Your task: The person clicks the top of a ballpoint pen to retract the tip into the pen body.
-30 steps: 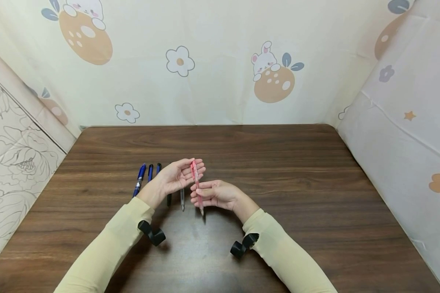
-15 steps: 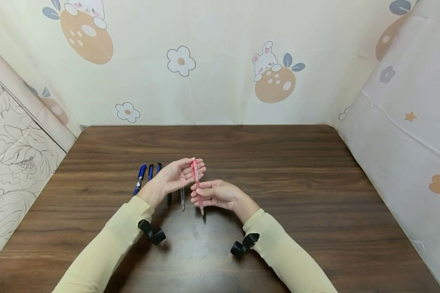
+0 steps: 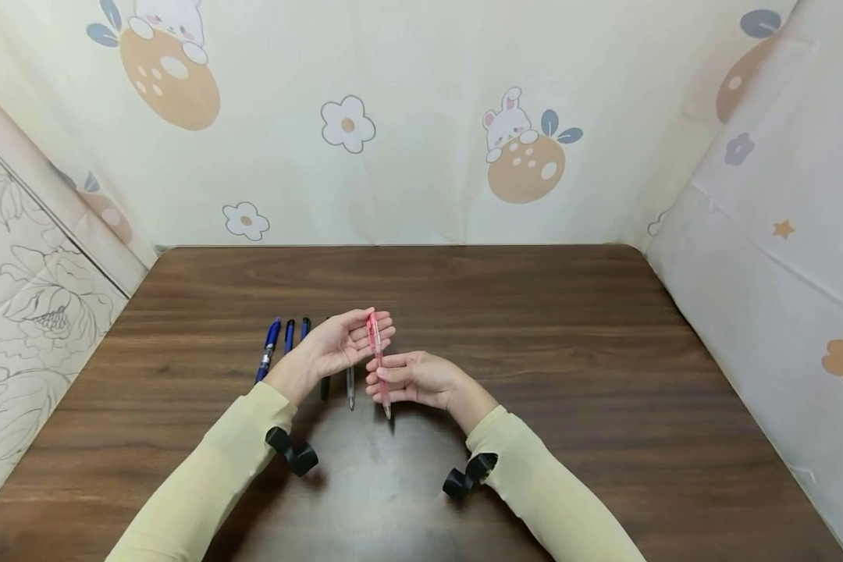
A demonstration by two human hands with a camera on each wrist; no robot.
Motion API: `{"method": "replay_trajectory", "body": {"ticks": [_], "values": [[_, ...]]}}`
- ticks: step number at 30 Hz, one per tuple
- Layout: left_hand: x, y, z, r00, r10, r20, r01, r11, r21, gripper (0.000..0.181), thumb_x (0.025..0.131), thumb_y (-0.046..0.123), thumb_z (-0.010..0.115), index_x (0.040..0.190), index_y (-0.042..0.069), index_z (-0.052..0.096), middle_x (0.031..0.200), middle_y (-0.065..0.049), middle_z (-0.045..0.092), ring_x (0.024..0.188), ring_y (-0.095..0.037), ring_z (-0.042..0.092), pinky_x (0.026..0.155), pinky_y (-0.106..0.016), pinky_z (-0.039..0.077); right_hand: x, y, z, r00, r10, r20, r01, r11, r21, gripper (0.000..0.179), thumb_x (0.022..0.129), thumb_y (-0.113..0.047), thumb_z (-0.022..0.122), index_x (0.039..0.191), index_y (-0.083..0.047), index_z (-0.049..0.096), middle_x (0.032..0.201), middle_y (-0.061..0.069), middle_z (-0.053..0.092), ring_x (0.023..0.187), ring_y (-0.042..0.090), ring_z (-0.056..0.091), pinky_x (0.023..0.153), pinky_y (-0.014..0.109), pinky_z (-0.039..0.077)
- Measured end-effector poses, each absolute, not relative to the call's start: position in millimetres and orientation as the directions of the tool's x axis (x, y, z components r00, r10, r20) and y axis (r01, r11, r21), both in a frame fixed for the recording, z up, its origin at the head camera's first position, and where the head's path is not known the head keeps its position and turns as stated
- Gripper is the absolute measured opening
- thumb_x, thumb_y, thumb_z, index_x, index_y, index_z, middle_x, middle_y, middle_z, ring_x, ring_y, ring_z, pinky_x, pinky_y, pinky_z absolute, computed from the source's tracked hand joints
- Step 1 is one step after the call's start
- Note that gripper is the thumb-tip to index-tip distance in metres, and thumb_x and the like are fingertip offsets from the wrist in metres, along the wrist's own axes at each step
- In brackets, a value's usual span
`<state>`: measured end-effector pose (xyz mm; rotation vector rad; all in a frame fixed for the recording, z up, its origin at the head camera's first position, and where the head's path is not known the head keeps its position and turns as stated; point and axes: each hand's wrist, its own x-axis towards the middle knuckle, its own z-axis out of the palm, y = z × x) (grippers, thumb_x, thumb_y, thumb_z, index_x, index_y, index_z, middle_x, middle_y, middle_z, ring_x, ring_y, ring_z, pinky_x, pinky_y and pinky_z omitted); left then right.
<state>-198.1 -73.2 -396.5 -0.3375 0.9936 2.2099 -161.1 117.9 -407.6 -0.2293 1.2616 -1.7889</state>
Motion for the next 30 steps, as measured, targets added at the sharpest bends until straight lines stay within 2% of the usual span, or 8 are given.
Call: {"method": "replay_trajectory", "body": {"ticks": [2,5,11,16,20,25,28,30], "values": [[-197.8,-73.2,-397.7,-0.734,0.483,-0.477,-0.678,-0.476,0.560,0.043,0.103,0.022,0.044,0.140,0.000,0.045,0.152,-0.017,0.036,0.095,-0.017,0.070,0.083,-0.028,0.059,-160.4,117.8,-408.1,-0.573,-0.752,-0.326,0.561,-0.070,-0.825,0.023,0.100,0.001,0.039,0.106,-0.007,0.059,0.090,0.000,0.072,0.089,0.012,0.069,0.085,0.028,0.058],[-198.0,-73.3,-398.4,-0.740,0.479,-0.472,-0.671,-0.479,0.565,0.043,0.102,0.022,0.045,0.139,0.000,0.047,0.152,-0.018,0.037,0.095,-0.018,0.070,0.084,-0.028,0.059,-160.0,117.1,-407.6,-0.577,-0.748,-0.330,0.561,-0.069,-0.825,0.020,0.100,0.001,0.040,0.111,-0.003,0.056,0.091,0.001,0.072,0.090,0.012,0.069,0.086,0.028,0.058],[-199.4,-73.6,-398.7,-0.743,0.472,-0.475,-0.669,-0.482,0.566,0.043,0.101,0.022,0.048,0.137,-0.001,0.048,0.113,-0.013,0.071,0.095,-0.019,0.070,0.083,-0.029,0.059,-160.9,116.7,-406.6,-0.579,-0.740,-0.342,0.562,-0.059,-0.825,0.021,0.100,0.001,0.040,0.119,0.004,0.049,0.093,0.001,0.072,0.092,0.012,0.069,0.087,0.029,0.058],[-200.0,-73.9,-399.2,-0.741,0.477,-0.473,-0.671,-0.484,0.562,0.040,0.101,0.023,0.048,0.133,-0.001,0.052,0.095,-0.009,0.074,0.093,-0.018,0.071,0.082,-0.029,0.059,-161.5,116.6,-406.2,-0.576,-0.742,-0.344,0.566,-0.058,-0.823,0.021,0.100,0.001,0.041,0.119,0.004,0.049,0.093,0.001,0.072,0.092,0.012,0.069,0.087,0.029,0.058],[-199.9,-73.5,-399.2,-0.741,0.476,-0.473,-0.670,-0.481,0.566,0.040,0.101,0.025,0.048,0.132,-0.001,0.053,0.114,-0.014,0.070,0.093,-0.018,0.071,0.083,-0.028,0.059,-161.8,116.2,-406.1,-0.582,-0.736,-0.347,0.561,-0.055,-0.826,0.024,0.099,0.000,0.042,0.121,0.007,0.047,0.093,0.002,0.072,0.092,0.012,0.069,0.087,0.029,0.058],[-198.9,-72.7,-399.0,-0.745,0.480,-0.463,-0.663,-0.455,0.595,0.047,0.103,0.027,0.045,0.140,-0.002,0.044,0.150,-0.020,0.039,0.092,-0.016,0.071,0.083,-0.026,0.059,-161.7,116.3,-406.6,-0.596,-0.726,-0.344,0.542,-0.046,-0.839,0.029,0.100,0.000,0.042,0.126,0.012,0.043,0.093,0.001,0.073,0.092,0.012,0.069,0.087,0.029,0.058],[-197.1,-72.2,-399.5,-0.759,0.473,-0.447,-0.640,-0.413,0.648,0.053,0.103,0.032,0.043,0.143,-0.002,0.040,0.153,-0.021,0.034,0.094,-0.014,0.070,0.094,-0.028,0.055,-161.5,116.7,-406.5,-0.605,-0.720,-0.340,0.531,-0.047,-0.846,0.030,0.100,0.000,0.042,0.127,0.013,0.043,0.094,0.001,0.073,0.092,0.012,0.070,0.087,0.030,0.058],[-194.5,-71.1,-399.7,-0.773,0.455,-0.441,-0.616,-0.378,0.691,0.056,0.103,0.037,0.041,0.143,-0.002,0.040,0.152,-0.022,0.036,0.108,-0.019,0.067,0.104,-0.031,0.049,-161.5,116.8,-406.4,-0.613,-0.715,-0.337,0.525,-0.049,-0.850,0.032,0.100,-0.001,0.043,0.128,0.014,0.042,0.094,0.001,0.073,0.092,0.012,0.070,0.087,0.030,0.058]]}}
